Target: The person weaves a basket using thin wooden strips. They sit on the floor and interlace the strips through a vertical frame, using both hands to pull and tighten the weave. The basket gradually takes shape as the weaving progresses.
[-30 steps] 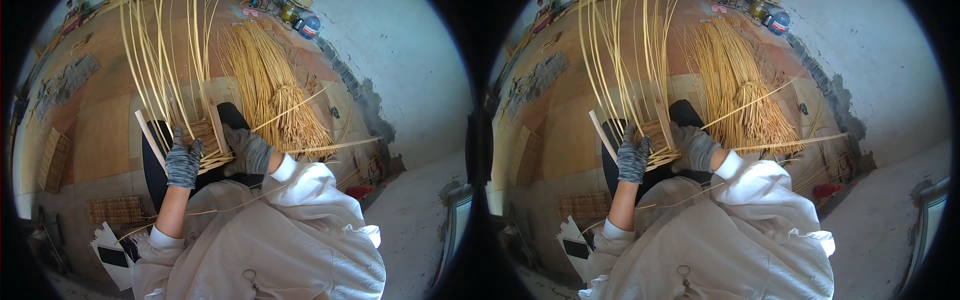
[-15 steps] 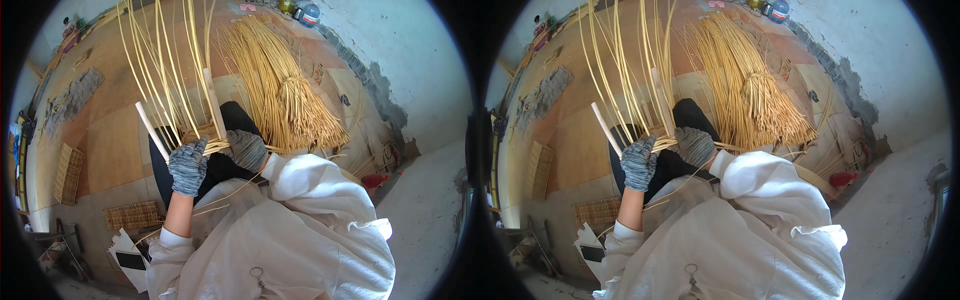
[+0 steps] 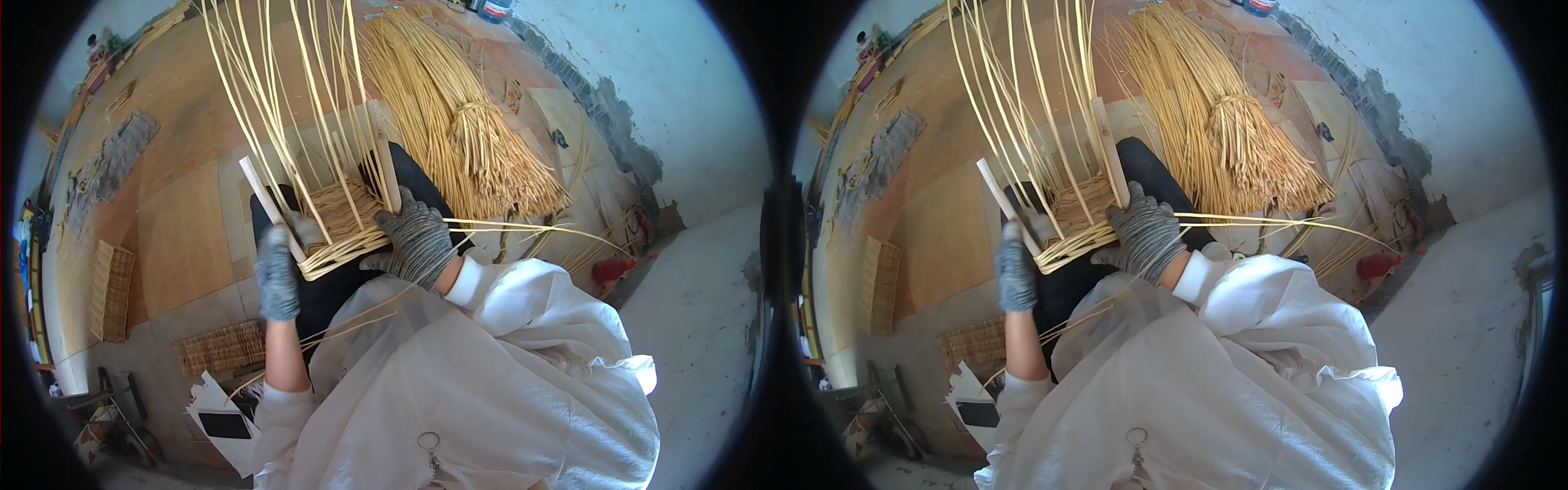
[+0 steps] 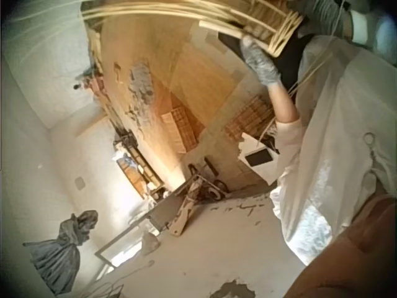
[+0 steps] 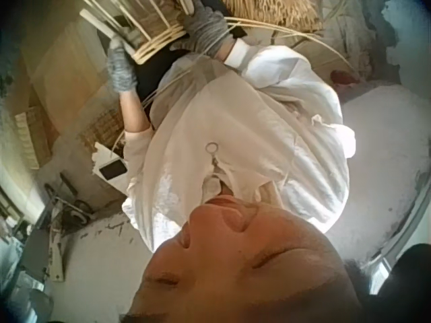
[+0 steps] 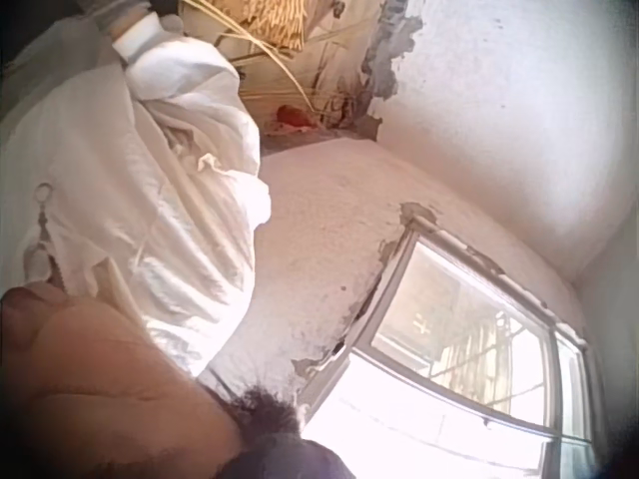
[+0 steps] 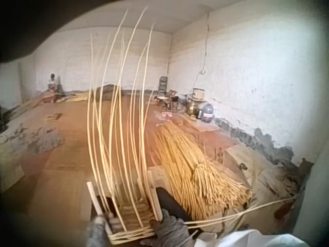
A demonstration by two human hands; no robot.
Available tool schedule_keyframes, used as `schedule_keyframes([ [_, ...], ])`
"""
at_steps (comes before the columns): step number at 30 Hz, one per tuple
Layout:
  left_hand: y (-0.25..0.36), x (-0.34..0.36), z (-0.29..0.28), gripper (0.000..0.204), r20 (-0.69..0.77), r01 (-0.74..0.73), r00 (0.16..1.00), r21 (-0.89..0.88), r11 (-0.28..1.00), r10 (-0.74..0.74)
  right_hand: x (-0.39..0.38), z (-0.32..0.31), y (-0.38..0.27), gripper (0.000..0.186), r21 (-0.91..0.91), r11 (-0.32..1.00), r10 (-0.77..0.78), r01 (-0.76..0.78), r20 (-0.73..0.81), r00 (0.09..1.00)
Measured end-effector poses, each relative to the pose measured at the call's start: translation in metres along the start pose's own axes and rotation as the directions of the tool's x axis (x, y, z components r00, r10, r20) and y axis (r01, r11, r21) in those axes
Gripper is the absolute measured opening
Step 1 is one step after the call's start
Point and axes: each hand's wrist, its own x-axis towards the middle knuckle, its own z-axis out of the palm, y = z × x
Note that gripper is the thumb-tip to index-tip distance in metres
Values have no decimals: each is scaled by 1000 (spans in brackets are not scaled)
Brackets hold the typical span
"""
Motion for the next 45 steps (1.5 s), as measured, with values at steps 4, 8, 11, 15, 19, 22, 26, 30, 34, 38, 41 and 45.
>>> schedule_keyframes([
  [4,-20,-5,19,25,-107,145,981,-138,980,-161,11,-6,-9,63,23,989,139,-147,219,966],
  [8,-37,-2,19,25,-222,102,966,-150,983,-134,19,7,-7,58,26,991,125,-130,131,983],
  [11,-21,-5,6,31,-126,82,988,-88,993,-93,11,10,-5,59,25,998,-49,51,-57,997],
  [15,17,-28,-6,62,123,-303,953,305,903,278,12,4,5,57,46,984,-171,170,23,985],
  [19,-39,-32,-27,59,306,-528,837,670,522,454,13,-1,-1,52,25,975,-218,220,-69,974],
  [22,-46,-35,-21,55,217,-492,847,666,561,485,14,15,-5,48,12,995,-100,101,-84,991],
  [26,-39,-31,-22,44,248,-510,831,697,504,498,11,11,4,51,159,967,-185,198,-91,978],
  [30,-4,-39,-24,31,241,-370,929,566,736,282,-5,13,42,61,271,879,-289,392,-351,891],
  [34,40,-51,6,22,18,-455,786,692,560,617,-1,14,54,49,171,926,-296,336,-226,928],
  [38,65,-15,86,28,264,-193,963,547,815,51,-2,14,52,45,161,948,-257,274,-114,960],
  [41,59,-4,107,35,339,-211,933,784,584,-118,-2,15,47,46,189,960,-198,205,-53,979],
  [45,66,-17,81,41,203,-180,978,664,726,57,-3,-1,42,46,222,968,-109,119,-56,992],
])
